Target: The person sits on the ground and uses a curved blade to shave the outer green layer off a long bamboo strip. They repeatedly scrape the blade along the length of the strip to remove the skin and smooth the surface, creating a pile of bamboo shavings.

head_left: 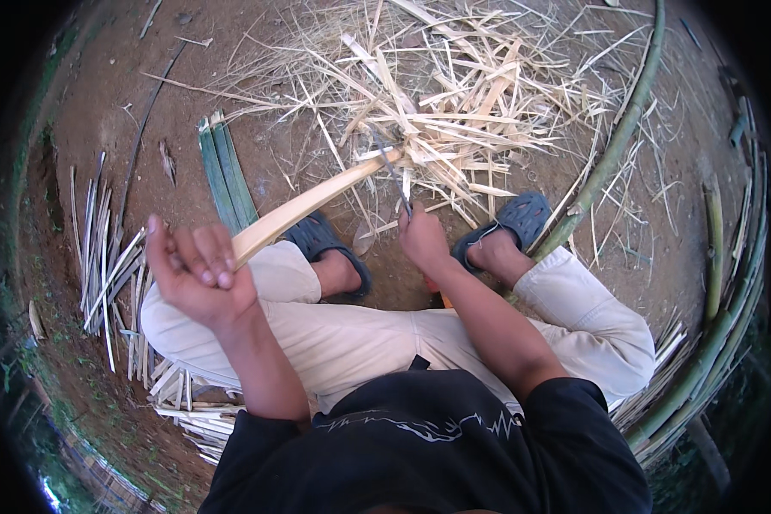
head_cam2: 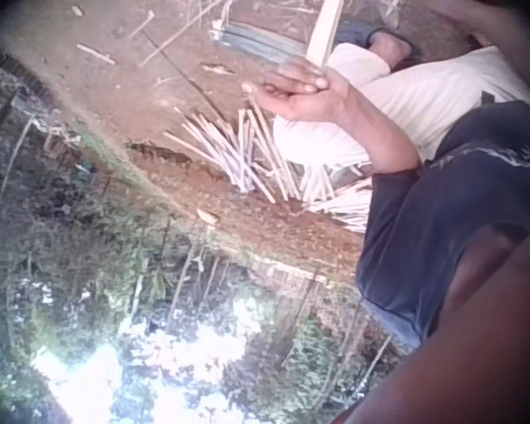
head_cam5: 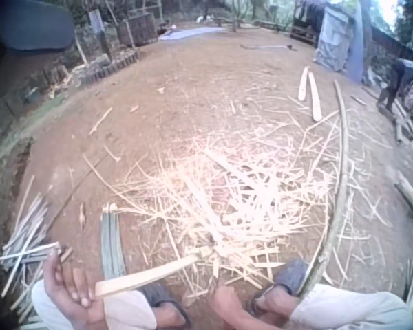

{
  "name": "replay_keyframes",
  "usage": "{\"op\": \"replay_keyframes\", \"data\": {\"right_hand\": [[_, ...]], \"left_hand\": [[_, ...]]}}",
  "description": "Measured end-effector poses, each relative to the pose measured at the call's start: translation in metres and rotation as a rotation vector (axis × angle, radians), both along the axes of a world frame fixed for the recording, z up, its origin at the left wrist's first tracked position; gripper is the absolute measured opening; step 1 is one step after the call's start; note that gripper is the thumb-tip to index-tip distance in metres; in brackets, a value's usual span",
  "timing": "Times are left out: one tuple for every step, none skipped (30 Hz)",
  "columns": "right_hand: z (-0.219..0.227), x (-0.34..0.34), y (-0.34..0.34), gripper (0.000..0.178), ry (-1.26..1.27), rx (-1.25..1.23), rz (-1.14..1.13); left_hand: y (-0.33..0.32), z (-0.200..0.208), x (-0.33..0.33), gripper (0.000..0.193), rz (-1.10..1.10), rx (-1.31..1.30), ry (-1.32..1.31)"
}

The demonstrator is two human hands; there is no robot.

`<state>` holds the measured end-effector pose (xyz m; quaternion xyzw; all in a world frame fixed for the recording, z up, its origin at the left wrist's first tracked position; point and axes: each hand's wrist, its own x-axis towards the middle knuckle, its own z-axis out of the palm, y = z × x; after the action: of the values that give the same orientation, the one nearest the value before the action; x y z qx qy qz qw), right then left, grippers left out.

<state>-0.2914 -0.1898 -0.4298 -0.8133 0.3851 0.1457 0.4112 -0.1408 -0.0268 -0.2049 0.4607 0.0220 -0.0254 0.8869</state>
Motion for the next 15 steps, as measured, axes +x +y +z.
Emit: {"op": "replay_keyframes", "data": {"right_hand": [[0.008, 0.0, -0.002, 0.038, -0.034, 0.013, 0.019], [0.016, 0.003, -0.004, 0.041, -0.068, 0.022, 0.045], [0.022, 0.006, -0.007, 0.043, -0.1, 0.022, 0.017], [0.027, 0.01, -0.012, 0.045, -0.132, 0.023, -0.009], [0.037, 0.021, -0.01, 0.049, -0.176, 0.035, 0.009], [0.052, 0.027, -0.016, 0.051, -0.21, 0.066, 0.0], [0.069, 0.032, -0.027, 0.053, -0.243, 0.1, -0.009], [0.079, 0.035, -0.033, 0.056, -0.278, 0.14, -0.005], [0.073, 0.034, -0.038, 0.059, -0.362, 0.16, -0.019], [0.074, 0.034, -0.043, 0.054, -0.344, 0.155, 0.028], [0.076, 0.036, -0.046, 0.049, -0.327, 0.148, 0.074], [0.078, 0.037, -0.044, 0.046, -0.35, 0.188, 0.078], [0.08, 0.035, -0.039, 0.043, -0.372, 0.233, 0.085], [0.082, 0.035, -0.035, 0.041, -0.391, 0.274, 0.089], [0.086, 0.036, -0.034, 0.039, -0.339, 0.28, 0.112]], "left_hand": [[0.009, 0.003, 0.002, 0.036, -0.018, -0.029, -0.019], [0.021, 0.009, 0.006, 0.036, -0.006, -0.049, -0.066], [0.023, 0.021, 0.011, 0.035, -0.022, -0.038, -0.068], [0.025, 0.036, 0.018, 0.033, -0.038, -0.027, -0.07], [0.039, 0.056, 0.02, 0.032, -0.007, -0.007, -0.085], [0.047, 0.069, 0.028, 0.031, -0.108, -0.05, -0.093], [0.051, 0.079, 0.041, 0.029, -0.208, -0.092, -0.101], [0.056, 0.092, 0.051, 0.028, -0.297, -0.127, -0.113], [0.054, 0.102, 0.062, 0.027, -0.362, -0.131, -0.118], [0.051, 0.112, 0.074, 0.026, -0.427, -0.134, -0.121], [0.048, 0.122, 0.084, 0.026, -0.453, -0.111, -0.119], [0.044, 0.127, 0.095, 0.026, -0.485, -0.092, -0.115], [0.047, 0.13, 0.111, 0.024, -0.645, -0.143, -0.151], [0.049, 0.13, 0.129, 0.025, -0.81, -0.197, -0.188], [0.042, 0.13, 0.144, 0.028, -0.836, -0.211, -0.214]]}}
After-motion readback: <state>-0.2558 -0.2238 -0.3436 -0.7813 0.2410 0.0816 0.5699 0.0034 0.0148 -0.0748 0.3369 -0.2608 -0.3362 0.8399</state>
